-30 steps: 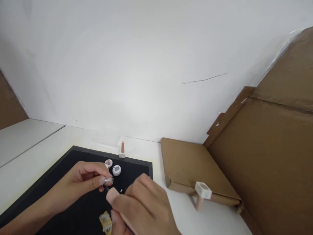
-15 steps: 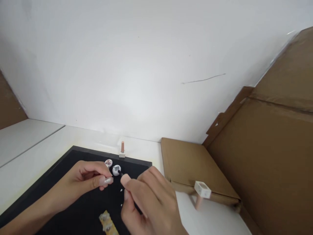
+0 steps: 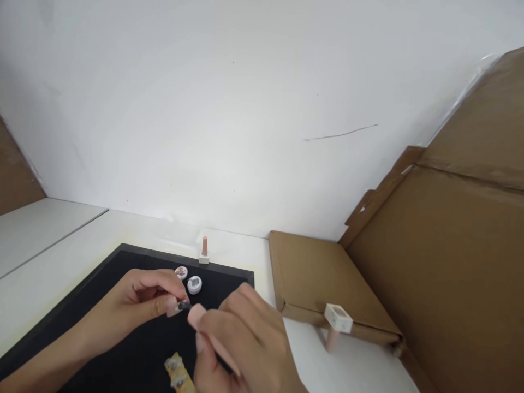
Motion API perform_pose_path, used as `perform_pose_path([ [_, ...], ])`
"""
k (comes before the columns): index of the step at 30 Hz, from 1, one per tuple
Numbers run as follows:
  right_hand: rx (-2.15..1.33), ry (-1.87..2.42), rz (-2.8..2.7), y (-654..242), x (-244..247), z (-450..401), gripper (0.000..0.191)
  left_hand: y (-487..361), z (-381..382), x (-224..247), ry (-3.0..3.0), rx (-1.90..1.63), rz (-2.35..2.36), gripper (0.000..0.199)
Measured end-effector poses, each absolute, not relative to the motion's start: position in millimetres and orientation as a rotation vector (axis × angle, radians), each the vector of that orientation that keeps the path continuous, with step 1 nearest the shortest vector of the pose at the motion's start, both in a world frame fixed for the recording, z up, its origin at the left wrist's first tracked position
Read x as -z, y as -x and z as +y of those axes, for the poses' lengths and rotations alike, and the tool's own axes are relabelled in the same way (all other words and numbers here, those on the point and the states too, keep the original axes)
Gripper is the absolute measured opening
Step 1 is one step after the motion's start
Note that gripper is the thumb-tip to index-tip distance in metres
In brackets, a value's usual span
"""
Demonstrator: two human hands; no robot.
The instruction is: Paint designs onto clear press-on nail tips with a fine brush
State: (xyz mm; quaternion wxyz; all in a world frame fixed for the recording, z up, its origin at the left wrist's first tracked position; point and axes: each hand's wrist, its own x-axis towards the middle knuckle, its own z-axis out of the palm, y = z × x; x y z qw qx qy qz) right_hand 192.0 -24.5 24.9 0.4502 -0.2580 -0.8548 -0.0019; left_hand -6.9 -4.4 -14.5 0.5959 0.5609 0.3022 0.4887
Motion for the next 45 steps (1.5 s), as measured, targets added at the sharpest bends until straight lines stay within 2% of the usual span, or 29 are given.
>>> perform_pose_path([
  [45, -0.084, 0.659, -2.166, -194.1, -26.7, -27.5, 0.023, 7.0, -3.5, 14.9, -1.322, -1.16, 0.729, 0.005],
])
